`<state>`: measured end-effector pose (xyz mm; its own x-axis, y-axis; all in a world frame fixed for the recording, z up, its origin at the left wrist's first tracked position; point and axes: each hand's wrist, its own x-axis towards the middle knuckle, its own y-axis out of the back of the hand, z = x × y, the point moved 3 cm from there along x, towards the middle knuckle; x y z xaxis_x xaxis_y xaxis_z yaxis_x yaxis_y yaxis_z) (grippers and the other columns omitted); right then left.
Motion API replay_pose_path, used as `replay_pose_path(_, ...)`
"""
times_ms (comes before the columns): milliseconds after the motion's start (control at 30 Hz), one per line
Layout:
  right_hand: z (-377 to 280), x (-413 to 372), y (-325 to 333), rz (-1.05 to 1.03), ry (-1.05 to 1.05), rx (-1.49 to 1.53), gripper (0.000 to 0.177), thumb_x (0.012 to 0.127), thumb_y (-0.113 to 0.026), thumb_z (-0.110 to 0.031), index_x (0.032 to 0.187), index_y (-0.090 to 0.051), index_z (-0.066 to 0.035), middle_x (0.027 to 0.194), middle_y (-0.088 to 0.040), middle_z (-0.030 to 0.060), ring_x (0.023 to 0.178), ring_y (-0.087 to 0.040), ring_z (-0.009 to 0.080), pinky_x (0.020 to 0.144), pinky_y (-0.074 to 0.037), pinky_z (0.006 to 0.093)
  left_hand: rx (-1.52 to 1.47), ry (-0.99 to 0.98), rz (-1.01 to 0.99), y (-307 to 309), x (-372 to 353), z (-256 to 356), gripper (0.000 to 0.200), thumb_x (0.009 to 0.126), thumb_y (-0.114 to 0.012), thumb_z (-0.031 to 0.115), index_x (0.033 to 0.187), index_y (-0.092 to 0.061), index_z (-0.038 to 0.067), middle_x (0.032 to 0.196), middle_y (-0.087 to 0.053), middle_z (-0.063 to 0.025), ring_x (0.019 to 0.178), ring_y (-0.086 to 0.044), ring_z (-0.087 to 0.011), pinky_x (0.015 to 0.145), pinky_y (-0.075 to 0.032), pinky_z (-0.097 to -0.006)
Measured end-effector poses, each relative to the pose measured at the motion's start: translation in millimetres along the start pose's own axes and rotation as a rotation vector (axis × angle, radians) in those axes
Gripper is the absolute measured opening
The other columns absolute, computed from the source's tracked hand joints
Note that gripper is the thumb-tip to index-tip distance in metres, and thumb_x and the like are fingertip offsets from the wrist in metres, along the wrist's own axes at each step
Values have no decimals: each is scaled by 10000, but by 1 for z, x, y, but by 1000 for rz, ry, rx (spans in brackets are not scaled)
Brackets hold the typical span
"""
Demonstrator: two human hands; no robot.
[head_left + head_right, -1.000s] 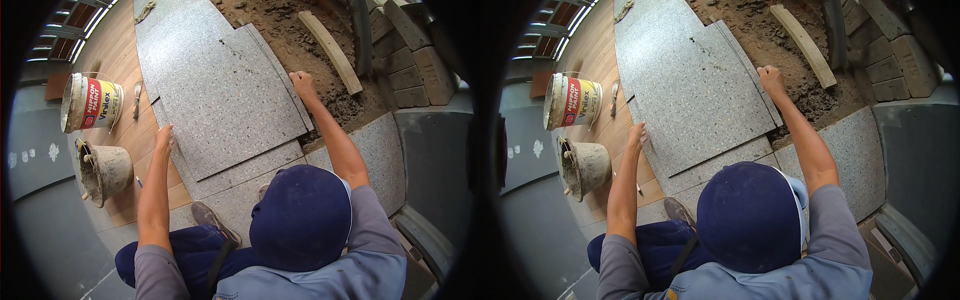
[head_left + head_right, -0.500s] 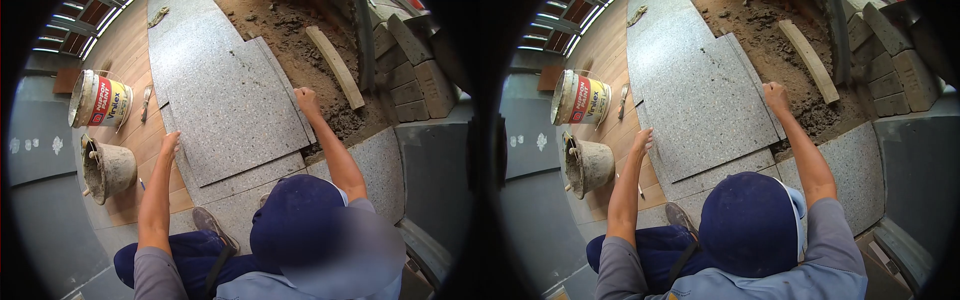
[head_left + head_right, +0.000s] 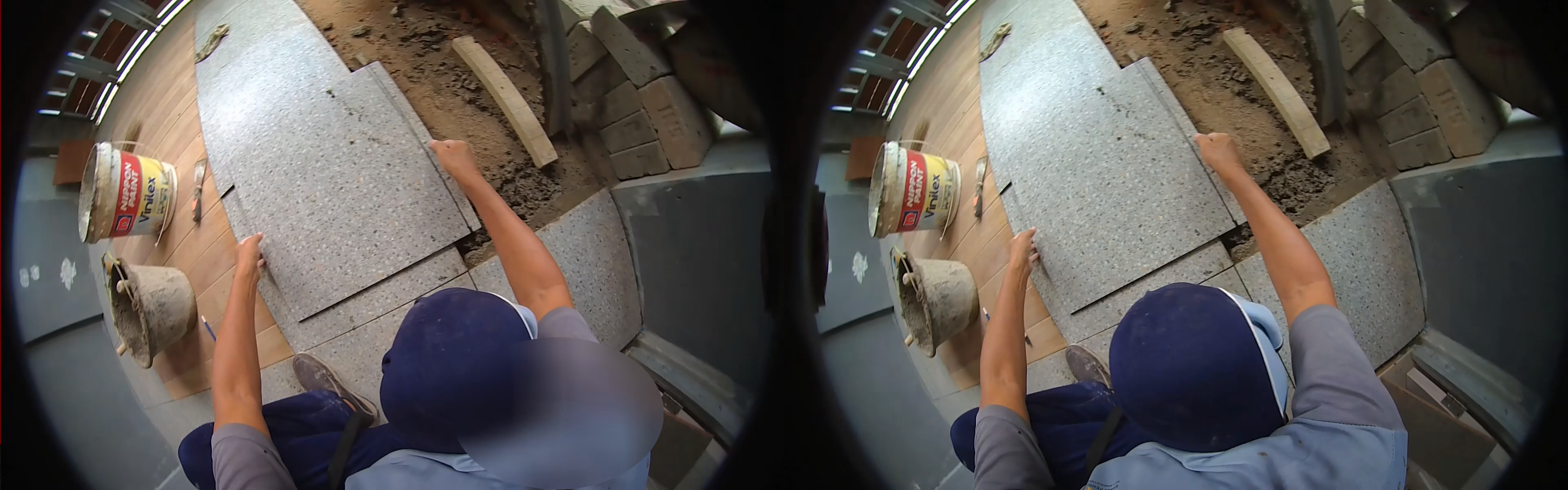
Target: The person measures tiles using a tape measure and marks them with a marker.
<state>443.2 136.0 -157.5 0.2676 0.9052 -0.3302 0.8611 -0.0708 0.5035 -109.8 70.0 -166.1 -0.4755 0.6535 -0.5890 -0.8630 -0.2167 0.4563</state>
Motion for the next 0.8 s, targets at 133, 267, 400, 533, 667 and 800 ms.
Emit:
replay_pose_path(133, 2, 9, -7, -46, -82, 113, 518, 918, -671, -402, 739, -570, 73, 694, -555, 104, 681, -481, 206, 648, -422, 430, -16, -6, 41, 2, 9, -3, 540, 889, -683, 312, 1311, -586, -11, 1332, -602, -200, 1258, -539, -356, 1077, -373, -518)
replay_pose_path(267, 5, 16, -6, -183, -241, 145, 584, 931, -670, -458, 1113, -657, 97, 1178, -641, 228, 1117, -577, 298, 919, -458, 455, -38, 10, -32, -1, 6, 2, 701, 897, -677, 321, 1444, -443, -52, 1485, -432, -246, 1331, -454, -393, 1151, -324, -539)
replay_pose_path(400, -2, 10, -4, -261, -321, 301, 690, 916, -705, -448, 1368, -583, 58, 1487, -480, 298, 1417, -423, 397, 1094, -372, 522, -204, 116, -35, -4, 22, -5, 603, 912, -643, 309, 1388, -499, -32, 1389, -529, -189, 1247, -525, -317, 1108, -390, -453)
replay_pose_path(533, 13, 14, -19, -184, -261, 390, 530, 894, -756, -378, 1192, -692, 56, 1308, -617, 280, 1264, -548, 373, 1030, -423, 514, -328, 222, -18, -11, 43, -11, 529, 916, -623, 304, 1330, -545, -16, 1282, -608, -130, 1170, -575, -241, 1038, -448, -368)
replay_pose_path(667, -28, -27, 17, -19, -160, 444, 466, 853, -775, -236, 544, -450, -109, 572, -404, -5, 553, -364, 133, 531, -296, 376, -511, 248, -140, -15, 35, -6, 498, 874, -643, 262, 1266, -544, -28, 1148, -624, -135, 1031, -578, -252, 955, -477, -389)
replay_pose_path(800, -89, -62, 79, 24, -118, 371, 357, 847, -795, -224, 613, -570, -74, 626, -467, 8, 602, -406, 129, 529, -315, 347, -450, 224, -113, -33, -24, 31, 539, 886, -639, 289, 1288, -522, -51, 1215, -585, -142, 1104, -557, -256, 996, -454, -383)
